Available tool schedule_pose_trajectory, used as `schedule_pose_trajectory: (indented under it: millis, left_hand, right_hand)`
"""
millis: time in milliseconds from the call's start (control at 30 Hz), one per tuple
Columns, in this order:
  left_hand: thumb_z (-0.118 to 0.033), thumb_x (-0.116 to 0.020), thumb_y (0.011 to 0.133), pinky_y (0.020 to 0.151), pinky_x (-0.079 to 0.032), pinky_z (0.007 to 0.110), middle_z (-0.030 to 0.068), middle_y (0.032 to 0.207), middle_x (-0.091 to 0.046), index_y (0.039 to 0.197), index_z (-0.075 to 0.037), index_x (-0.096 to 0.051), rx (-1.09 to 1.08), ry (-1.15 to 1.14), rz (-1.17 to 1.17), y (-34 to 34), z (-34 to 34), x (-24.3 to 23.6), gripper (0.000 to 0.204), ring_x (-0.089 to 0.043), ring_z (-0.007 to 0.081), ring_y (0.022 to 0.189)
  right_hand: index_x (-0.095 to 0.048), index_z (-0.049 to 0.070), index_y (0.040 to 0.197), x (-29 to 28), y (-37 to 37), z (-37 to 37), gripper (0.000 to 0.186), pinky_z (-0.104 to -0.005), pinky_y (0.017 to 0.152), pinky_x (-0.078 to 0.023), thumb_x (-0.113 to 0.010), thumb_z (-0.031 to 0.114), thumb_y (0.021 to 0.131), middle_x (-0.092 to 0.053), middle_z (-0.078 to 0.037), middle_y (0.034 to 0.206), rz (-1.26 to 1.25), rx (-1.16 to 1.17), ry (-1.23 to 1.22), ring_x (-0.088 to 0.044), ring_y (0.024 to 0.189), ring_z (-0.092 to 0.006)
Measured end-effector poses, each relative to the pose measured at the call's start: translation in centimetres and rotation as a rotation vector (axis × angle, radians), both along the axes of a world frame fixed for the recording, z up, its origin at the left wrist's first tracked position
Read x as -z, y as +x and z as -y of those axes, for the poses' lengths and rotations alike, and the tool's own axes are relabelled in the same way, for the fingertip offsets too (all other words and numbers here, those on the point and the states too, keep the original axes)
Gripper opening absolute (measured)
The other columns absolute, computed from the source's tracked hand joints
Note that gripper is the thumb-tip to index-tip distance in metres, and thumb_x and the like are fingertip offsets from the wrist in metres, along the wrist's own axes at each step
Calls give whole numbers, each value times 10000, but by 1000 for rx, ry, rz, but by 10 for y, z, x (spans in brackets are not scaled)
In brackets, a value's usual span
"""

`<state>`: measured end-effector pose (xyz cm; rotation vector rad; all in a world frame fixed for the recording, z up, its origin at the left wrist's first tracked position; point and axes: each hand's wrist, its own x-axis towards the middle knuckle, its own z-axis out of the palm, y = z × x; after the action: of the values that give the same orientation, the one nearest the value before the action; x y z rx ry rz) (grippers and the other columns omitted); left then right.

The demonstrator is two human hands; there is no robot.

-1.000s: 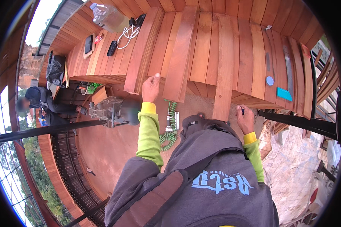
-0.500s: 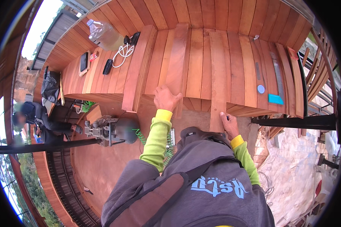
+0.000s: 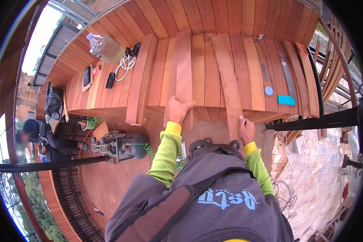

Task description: The person places wooden planks onto a curved wooden ceiling structure, aligning them with existing planks. They use a small tool to mark or adjust the planks and occasionally tap them into place.

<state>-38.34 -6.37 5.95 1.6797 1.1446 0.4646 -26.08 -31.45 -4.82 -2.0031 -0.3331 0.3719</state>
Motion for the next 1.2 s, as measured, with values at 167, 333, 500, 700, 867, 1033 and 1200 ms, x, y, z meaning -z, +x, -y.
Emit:
schedule_pose_trajectory:
  millis: [167,333,500,700,867,1033,1200]
  left_hand:
    - [-289,-810,561,877,-481,404,293,1075,-605,1185,150,-463,7,185,-86,0,50,25,838,-611,374,1000]
    - [-307,-808,568,874,-477,428,313,1067,-595,1211,142,-427,138,233,-232,50,105,11,871,-599,406,1009]
    - [-291,-795,583,822,-494,447,316,992,-612,1147,126,-444,220,172,-197,92,141,18,785,-615,416,943]
    - [-271,-811,585,856,-479,434,301,1024,-599,1144,133,-454,264,100,-180,130,166,20,777,-599,413,976]
    - [-271,-812,618,874,-459,441,309,1090,-546,1114,97,-457,286,128,-65,148,173,31,712,-551,415,1034]
    - [-348,-781,674,965,-393,442,279,1275,-414,1242,59,-406,485,361,-174,134,171,21,794,-421,406,1195]
    - [-476,-742,688,1040,-319,495,239,1433,-287,1382,1,-321,987,709,-42,84,176,17,941,-301,405,1315]
  right_hand:
    - [-570,-20,683,-15,-15,42,490,-395,486,-386,-551,409,920,-465,-198,547,126,53,-5,-421,464,-255]
    - [-562,-20,697,-42,-15,86,452,-383,486,-385,-553,368,929,-456,-185,549,225,171,-40,-413,475,-242]
    - [-548,-28,711,-49,-4,107,427,-364,487,-380,-562,336,933,-450,-163,547,228,302,39,-390,511,-179]
    - [-571,-36,728,-55,-1,123,421,-341,489,-374,-568,332,934,-443,-117,537,218,344,15,-394,545,-131]
    - [-569,-43,723,-50,2,125,433,-330,487,-366,-566,334,936,-424,-97,537,136,306,24,-386,549,-122]
    - [-579,-46,735,-44,10,125,438,-315,488,-365,-564,341,939,-459,-55,547,128,245,89,-392,562,-103]
    - [-617,-47,782,-57,16,128,427,-284,501,-372,-558,344,945,-493,-14,582,50,207,122,-406,581,-80]
